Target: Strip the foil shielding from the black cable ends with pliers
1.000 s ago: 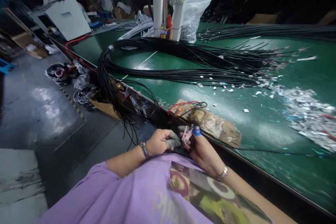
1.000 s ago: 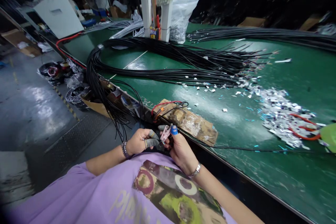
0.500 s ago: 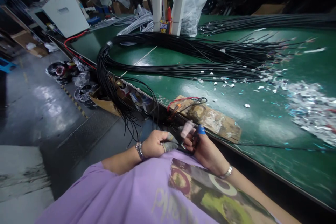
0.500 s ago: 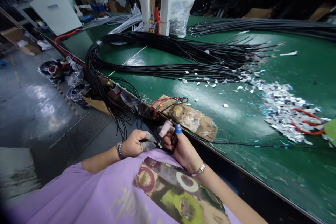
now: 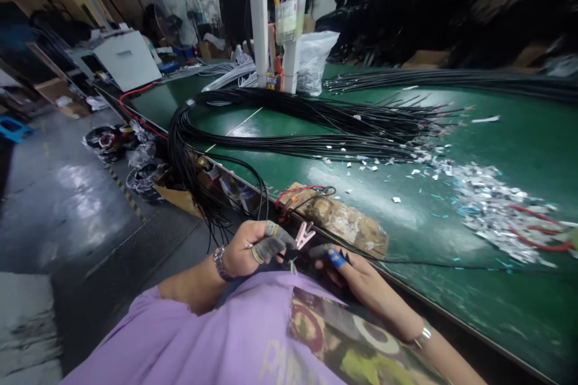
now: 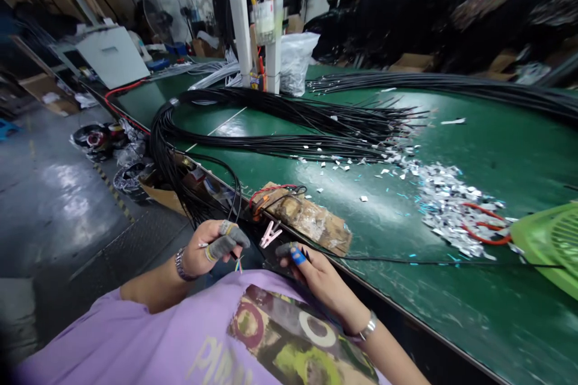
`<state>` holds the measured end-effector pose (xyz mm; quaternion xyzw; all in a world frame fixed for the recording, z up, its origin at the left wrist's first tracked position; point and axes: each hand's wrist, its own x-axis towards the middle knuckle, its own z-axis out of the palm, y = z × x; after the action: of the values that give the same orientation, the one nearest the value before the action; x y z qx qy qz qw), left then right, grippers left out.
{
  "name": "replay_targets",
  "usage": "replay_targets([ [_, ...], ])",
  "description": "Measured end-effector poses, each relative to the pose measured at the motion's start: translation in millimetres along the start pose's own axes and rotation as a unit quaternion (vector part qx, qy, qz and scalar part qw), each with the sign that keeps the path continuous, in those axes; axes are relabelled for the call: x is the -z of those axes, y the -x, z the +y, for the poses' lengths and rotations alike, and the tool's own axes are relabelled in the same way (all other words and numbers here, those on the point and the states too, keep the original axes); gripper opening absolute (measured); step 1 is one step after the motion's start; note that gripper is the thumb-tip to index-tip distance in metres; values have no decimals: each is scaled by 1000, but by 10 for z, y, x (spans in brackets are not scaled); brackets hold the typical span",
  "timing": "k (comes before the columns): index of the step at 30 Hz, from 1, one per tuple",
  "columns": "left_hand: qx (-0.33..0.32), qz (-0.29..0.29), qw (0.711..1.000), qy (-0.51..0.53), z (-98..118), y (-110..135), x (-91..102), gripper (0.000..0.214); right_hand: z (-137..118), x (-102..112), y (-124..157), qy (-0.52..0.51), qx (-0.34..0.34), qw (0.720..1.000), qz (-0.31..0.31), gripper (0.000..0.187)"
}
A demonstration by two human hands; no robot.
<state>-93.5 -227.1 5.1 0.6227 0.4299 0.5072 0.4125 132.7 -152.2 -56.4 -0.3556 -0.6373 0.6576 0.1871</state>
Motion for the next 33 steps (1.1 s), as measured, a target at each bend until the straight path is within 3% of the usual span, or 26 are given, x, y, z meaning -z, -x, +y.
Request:
replay_targets([
  [5, -96, -34, 995, -9, 213, -390, -23, 41, -105, 304, 180, 67, 39, 997, 1, 65],
  [10, -211, -28, 965, -151, 274, -1062, -146, 41, -404, 592, 320, 63, 51, 991, 106, 62],
  [15, -160, -24, 937, -310, 125, -1788, -488, 38, -478, 949, 123, 2, 84, 974, 210, 48],
  [18, -131, -55, 895, -423, -50, -2062, -707, 40, -532, 1095, -68, 27, 148, 952, 265, 40],
  [24, -107, -126, 815, -555, -341, -2244, -910, 46, -657, 1124, -338, 123, 141, 933, 306, 32],
  [29, -112, -171, 794, -573, -483, -2222, -948, 48, -556, 1093, -463, 157, 156, 916, 335, 28],
  [33, -135, -217, 788, -560, -467, -2172, -972, 52, -461, 1066, -488, 145, 176, 913, 339, 26],
])
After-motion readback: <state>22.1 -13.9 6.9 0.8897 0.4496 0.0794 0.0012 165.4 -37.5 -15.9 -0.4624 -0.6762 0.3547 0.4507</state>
